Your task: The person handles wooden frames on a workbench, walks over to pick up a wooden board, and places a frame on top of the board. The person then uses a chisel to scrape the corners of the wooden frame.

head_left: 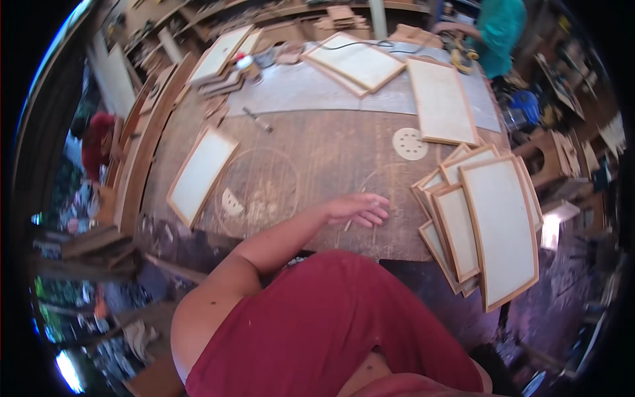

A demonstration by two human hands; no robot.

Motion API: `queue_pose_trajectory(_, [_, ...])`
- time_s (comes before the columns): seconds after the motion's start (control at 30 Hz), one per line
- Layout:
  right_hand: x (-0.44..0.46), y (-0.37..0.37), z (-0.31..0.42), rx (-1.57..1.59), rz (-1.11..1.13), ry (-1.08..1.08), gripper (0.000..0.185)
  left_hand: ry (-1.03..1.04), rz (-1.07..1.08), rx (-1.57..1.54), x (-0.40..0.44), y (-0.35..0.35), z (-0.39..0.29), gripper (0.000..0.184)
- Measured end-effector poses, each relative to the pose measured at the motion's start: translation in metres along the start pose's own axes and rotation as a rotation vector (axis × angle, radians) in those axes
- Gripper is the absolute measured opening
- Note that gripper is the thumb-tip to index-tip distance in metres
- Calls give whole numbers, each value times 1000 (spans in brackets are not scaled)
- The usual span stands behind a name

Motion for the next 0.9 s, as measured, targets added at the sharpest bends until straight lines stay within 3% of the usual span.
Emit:
queue_pose_trajectory(0.23, [-10,30,56,-220,91,-59,42,175,-552,177,-155,-115,-9,53])
queue_pose_trajectory(0.43, [-43,52,119,-374,29,-98,43,455,-1363,289,-329,-277,-6,40])
queue_pose_trajectory(0.5, [-66,53,145,-256,39,-76,43,438,-1559,539,-391,-342,7,44])
queue_pose_trajectory(0.57, [-107,79,197,-113,55,-68,43,289,-1784,890,-446,-384,16,47])
queue_pose_trajectory(0.63, [-153,103,291,-321,19,-34,37,159,-1895,991,-487,-433,29,46])
queue_pose_trajectory(0.67, [-148,114,303,-303,-3,-28,37,135,-1920,1019,-502,-442,32,45])
queue_pose_trajectory(0.83, [-127,130,316,-383,-256,-121,37,96,-1846,853,-528,-485,46,34])
queue_pose_trajectory(0.9, [-127,135,316,-325,-355,-129,36,-70,-1764,945,-524,-480,39,27])
Point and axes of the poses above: each hand's wrist, its own x-axis towards the middle knuckle, its own y-axis out of the palm, z = x × y, the point moved 2 cm from there along x, towards the middle knuckle, and after that the axes turned 7 degrees about -x, right-handed, at the moved point
